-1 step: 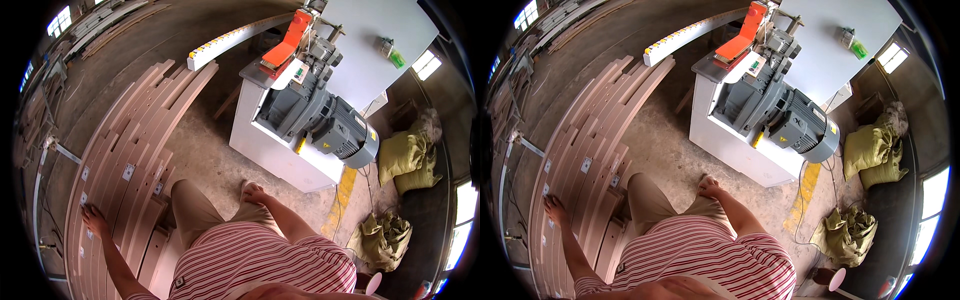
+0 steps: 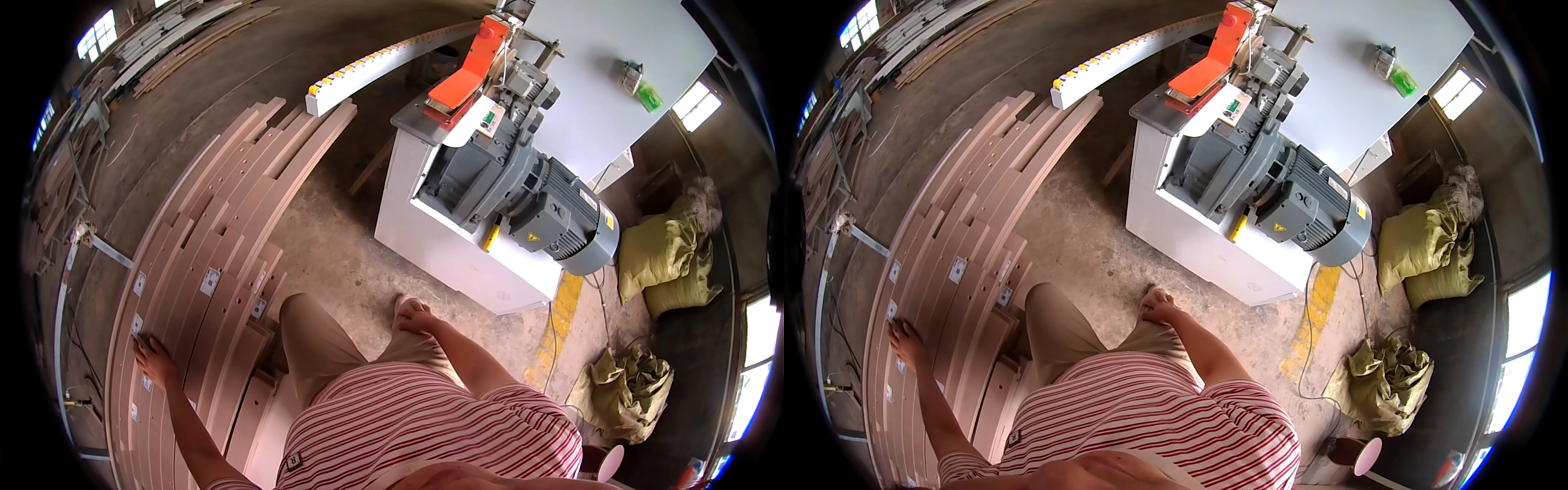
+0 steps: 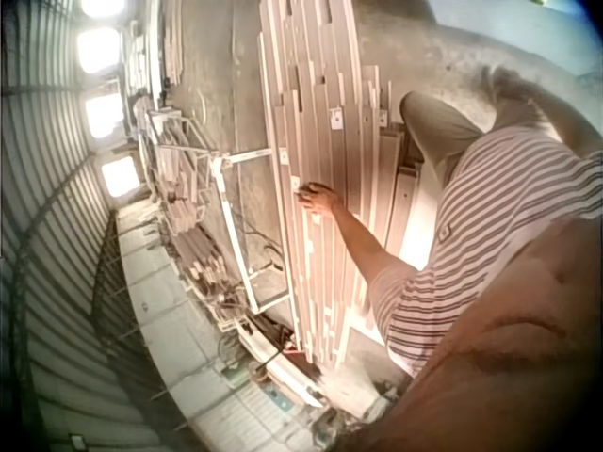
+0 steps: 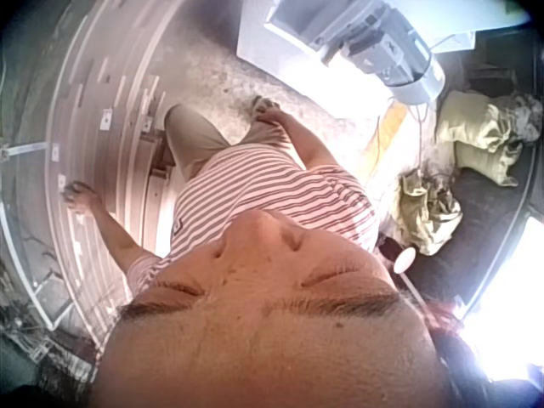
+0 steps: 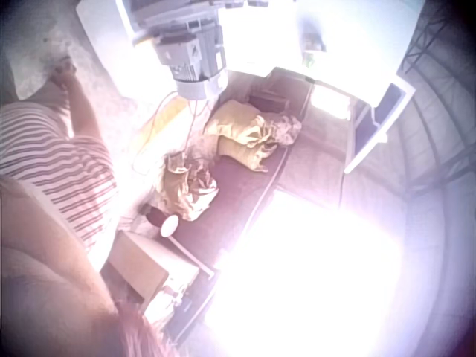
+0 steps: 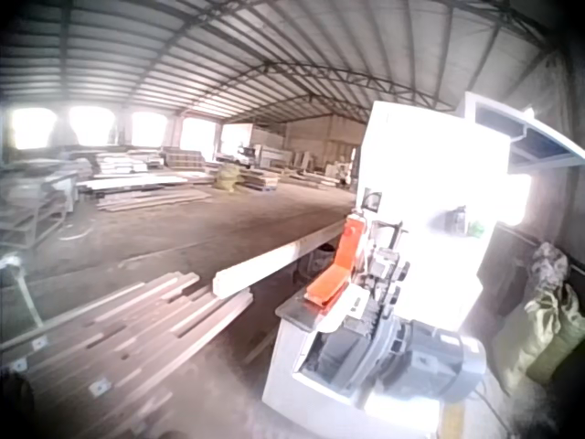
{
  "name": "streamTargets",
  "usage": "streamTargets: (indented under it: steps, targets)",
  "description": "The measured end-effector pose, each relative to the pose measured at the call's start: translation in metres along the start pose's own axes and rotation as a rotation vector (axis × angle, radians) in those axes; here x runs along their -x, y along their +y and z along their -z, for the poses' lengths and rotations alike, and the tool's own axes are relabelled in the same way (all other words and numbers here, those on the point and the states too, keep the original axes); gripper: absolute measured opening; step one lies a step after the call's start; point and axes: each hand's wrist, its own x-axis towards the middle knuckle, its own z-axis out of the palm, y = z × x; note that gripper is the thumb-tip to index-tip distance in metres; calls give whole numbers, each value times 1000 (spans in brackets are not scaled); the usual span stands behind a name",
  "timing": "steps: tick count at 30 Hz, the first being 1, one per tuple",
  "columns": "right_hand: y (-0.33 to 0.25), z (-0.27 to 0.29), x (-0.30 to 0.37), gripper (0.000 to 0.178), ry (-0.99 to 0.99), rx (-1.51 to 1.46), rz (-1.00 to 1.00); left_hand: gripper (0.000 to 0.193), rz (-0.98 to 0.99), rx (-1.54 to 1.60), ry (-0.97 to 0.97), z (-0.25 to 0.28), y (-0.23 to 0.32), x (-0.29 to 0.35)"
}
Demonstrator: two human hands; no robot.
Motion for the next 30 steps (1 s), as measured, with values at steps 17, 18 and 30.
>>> streamTargets:
  steps: [17,18,30]
  targets:
    - [-9,4,3,78,-65,24,-51,55,-2,21,22,8,8,3]
    - [-9,4,3,78,-65,23,-50,55,-7,24,25,7,6,3]
    - [40,-37,-50,41,12,227,146,55,6,3,-26,5,6,0]
